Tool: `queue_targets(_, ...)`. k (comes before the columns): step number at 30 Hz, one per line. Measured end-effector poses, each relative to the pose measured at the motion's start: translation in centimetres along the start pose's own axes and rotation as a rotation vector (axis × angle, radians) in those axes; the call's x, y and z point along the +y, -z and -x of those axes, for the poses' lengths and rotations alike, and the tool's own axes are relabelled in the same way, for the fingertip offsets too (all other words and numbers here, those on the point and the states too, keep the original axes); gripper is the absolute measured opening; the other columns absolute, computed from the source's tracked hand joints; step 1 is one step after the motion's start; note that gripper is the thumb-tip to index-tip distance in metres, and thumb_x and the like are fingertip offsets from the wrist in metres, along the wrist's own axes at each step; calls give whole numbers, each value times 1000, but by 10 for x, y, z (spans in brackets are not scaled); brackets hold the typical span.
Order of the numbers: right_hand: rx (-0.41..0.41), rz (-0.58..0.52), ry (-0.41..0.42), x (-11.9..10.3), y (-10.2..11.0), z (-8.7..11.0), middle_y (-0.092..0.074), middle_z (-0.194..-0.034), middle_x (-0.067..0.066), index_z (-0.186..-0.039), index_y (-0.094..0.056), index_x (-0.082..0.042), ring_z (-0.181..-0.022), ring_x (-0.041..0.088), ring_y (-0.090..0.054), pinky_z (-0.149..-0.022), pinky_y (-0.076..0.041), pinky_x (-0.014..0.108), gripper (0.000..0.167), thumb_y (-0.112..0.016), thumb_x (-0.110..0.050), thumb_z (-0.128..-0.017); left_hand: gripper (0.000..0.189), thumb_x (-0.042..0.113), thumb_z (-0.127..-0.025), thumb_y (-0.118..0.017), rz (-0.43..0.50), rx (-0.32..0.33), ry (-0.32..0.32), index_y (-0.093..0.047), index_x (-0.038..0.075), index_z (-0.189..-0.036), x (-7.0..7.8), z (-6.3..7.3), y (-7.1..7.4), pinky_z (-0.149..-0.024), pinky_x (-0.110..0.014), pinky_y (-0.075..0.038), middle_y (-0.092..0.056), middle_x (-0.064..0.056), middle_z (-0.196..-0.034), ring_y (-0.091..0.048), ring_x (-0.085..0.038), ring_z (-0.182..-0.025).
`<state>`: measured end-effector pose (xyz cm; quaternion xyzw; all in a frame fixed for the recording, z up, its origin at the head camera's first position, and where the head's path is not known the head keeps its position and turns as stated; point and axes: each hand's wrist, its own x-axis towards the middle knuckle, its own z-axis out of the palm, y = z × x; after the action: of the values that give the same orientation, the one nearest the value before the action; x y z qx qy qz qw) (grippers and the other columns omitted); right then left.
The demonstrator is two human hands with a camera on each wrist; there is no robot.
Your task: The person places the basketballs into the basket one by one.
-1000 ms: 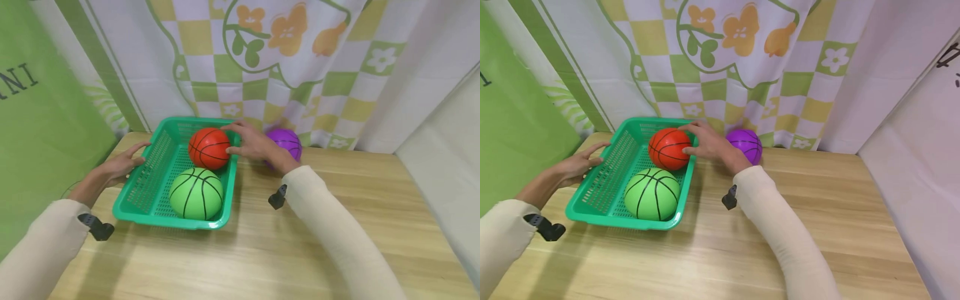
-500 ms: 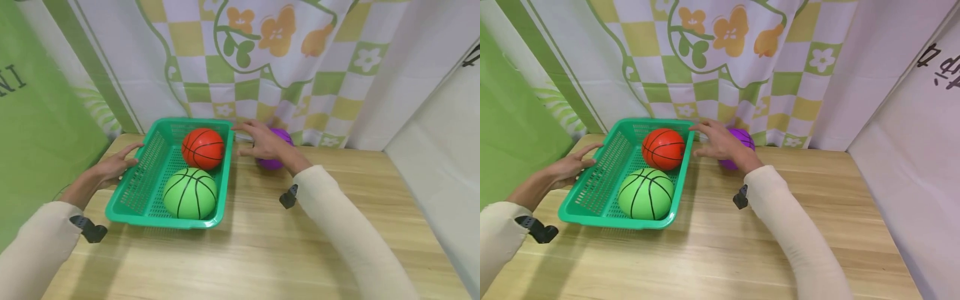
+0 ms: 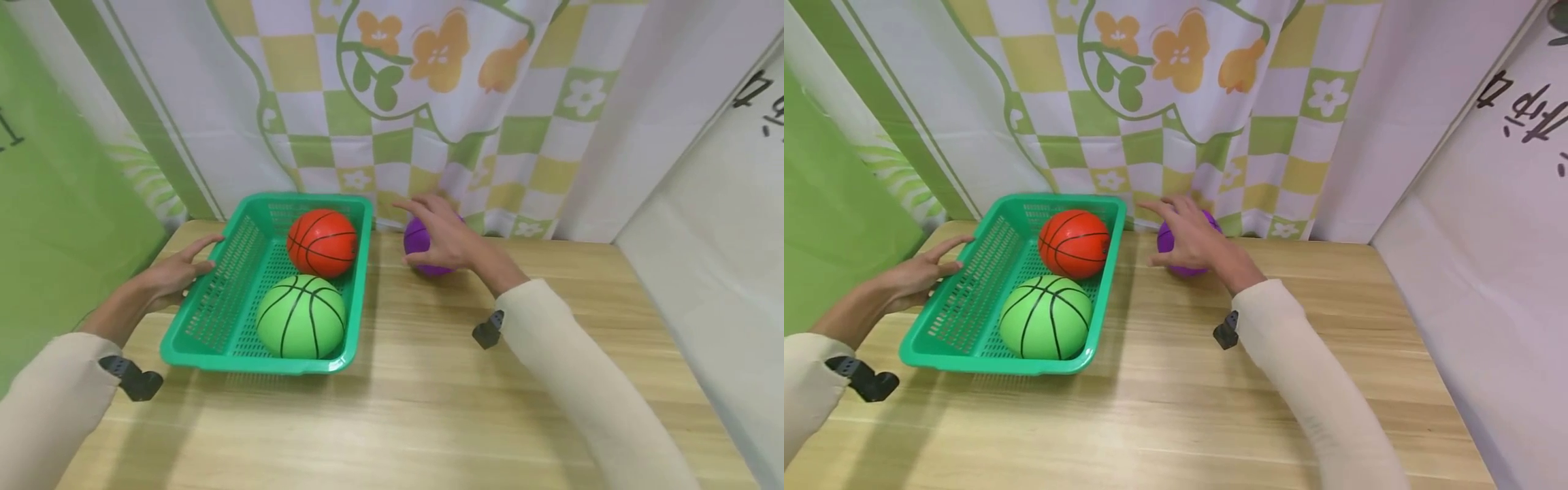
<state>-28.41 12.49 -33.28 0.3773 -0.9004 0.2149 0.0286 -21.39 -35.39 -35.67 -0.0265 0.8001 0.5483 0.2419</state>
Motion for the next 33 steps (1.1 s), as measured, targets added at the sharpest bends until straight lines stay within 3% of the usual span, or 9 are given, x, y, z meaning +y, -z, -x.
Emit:
queue_targets(4, 49, -55, -19, 11, -4, 10, -21, -154, 26, -155, -34, -15, -143, 43, -18, -107, -29, 66, 103, -92, -32, -72, 64, 19, -111, -32, -4, 2, 5, 7, 33, -161, 0, 1, 2, -77, -53, -56, -56, -21, -114, -65, -29, -93)
queue_targets(10, 122, -113, -13, 28, -5, 24, -22, -155, 26, -152, -38, -11, -143, 44, -17, -107, -26, 67, 103, -94, -28, -68, 64, 19, -111, -31, -6, 5, 8, 7, 33, -161, 1, 0, 1, -76, -53, -57, -58, -20, -112, -66, -29, -91)
queue_targets(18, 125, -155, -121, 45, -7, 46, -19, -156, 29, -154, -38, -16, -143, 47, -17, -106, -25, 71, 103, -93, -31, -69, 64, 20, -112, -32, 4, 7, 15, 7, 33, -161, 0, 2, 1, -77, -53, -56, -58, -21, -115, -66, -29, -93)
queue_targets(24, 129, -181, -154, 59, -5, 56, -19, -154, 31, -155, -34, -13, -142, 48, -18, -105, -23, 74, 104, -92, -28, -70, 63, 19, -111, -31, 13, 11, 12, 6, 33, -161, 2, 4, 1, -72, -50, -58, -58, -18, -105, -66, -26, -86)
queue_targets(33, 103, -244, -162, 75, -2, 75, -23, -158, 20, -159, -24, -11, -143, 40, -20, -108, -24, 69, 110, -91, -25, -73, 62, 20, -112, -30, 8, 4, 14, 6, 33, -161, 1, 1, -1, -72, -51, -57, -59, -17, -104, -66, -28, -85)
